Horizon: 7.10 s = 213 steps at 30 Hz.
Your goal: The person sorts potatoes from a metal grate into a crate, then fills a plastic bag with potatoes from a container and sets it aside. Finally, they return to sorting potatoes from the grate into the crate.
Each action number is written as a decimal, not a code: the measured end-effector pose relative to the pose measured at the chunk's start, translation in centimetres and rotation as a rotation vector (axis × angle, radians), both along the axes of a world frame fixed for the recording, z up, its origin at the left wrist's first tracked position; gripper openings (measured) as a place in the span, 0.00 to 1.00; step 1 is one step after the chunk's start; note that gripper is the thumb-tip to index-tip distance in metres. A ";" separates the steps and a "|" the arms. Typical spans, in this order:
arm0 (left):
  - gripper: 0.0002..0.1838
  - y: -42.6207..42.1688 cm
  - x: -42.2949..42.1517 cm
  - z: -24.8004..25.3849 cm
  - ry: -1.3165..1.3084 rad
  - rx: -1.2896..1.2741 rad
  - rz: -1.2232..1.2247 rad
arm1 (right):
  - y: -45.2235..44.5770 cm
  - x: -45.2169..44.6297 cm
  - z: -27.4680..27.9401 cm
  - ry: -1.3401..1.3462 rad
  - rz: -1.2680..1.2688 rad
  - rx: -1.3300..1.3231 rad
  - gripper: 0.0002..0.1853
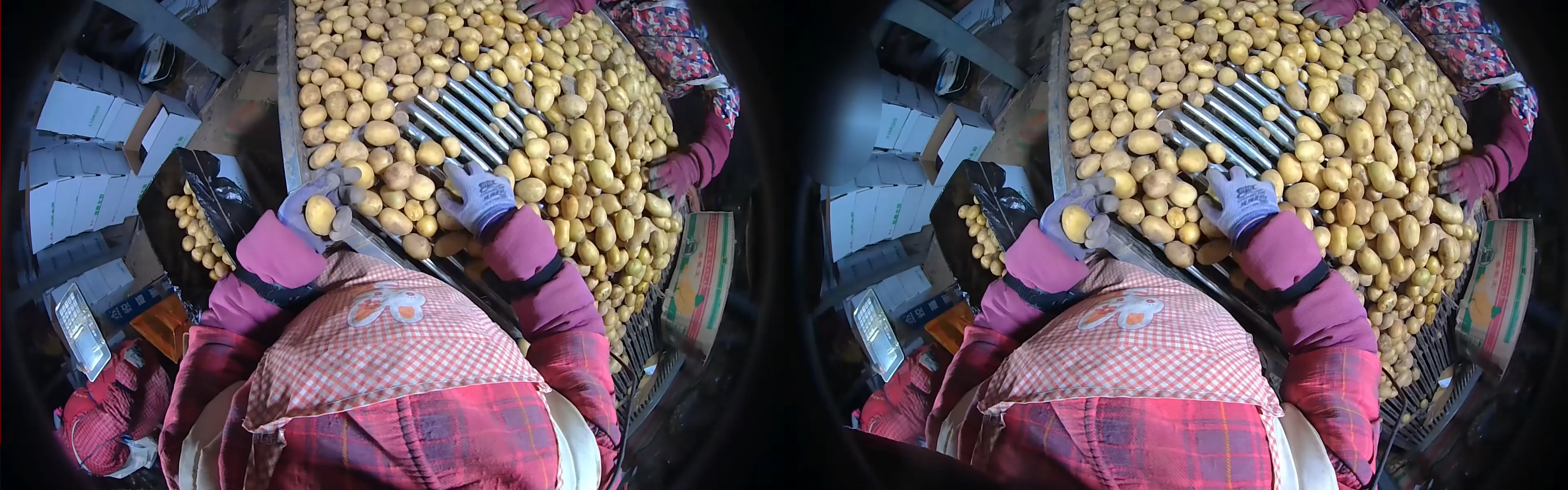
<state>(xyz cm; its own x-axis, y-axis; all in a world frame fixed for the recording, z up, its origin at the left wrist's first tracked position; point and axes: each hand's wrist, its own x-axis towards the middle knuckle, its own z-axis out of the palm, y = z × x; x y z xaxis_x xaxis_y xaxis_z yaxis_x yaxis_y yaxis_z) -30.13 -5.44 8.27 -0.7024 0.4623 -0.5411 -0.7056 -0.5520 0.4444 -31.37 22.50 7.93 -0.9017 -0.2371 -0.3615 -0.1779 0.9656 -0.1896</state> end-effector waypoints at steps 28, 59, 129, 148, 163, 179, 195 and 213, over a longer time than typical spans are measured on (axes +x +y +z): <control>0.34 -0.9 -3.1 -0.8 -0.086 0.496 0.175 | -2.7 -2.3 4.1 -0.131 -0.596 -1.042 0.18; 0.36 -1.9 -3.5 -0.8 -0.035 0.429 0.050 | -10.0 -9.8 1.1 -0.066 -0.223 -1.011 0.19; 0.27 -31.5 45.7 -14.5 -0.577 0.039 2.069 | -28.3 -1.3 1.0 0.175 0.834 -0.296 0.19; 0.17 -18.6 57.0 -17.9 -1.095 -0.248 1.672 | -19.1 -1.7 -5.8 0.425 0.240 -0.167 0.28; 0.22 -5.8 73.5 -12.7 -0.993 -0.121 1.827 | -17.6 -4.0 -7.4 0.415 0.269 -0.164 0.29; 0.19 -22.2 93.7 -23.2 0.391 0.659 1.417 | -42.5 37.6 -20.2 -0.391 0.196 -0.710 0.22; 0.14 -29.9 75.1 -18.1 -0.626 -0.088 1.184 | -50.7 31.8 -35.6 -0.855 0.332 -0.632 0.25; 0.25 -42.0 53.9 -16.8 0.186 -2.273 0.514 | -68.0 30.5 -28.1 -1.441 -0.460 -0.669 0.30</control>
<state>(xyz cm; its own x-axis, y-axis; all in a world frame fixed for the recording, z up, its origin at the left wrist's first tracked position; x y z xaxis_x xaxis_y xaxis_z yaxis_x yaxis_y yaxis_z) 23.73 -47.43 -8.55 -0.6061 -0.7301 0.3155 -0.6162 0.6819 0.3941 -0.84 -45.46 -20.13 0.0284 -0.5100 -0.8597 0.7606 0.5690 -0.3124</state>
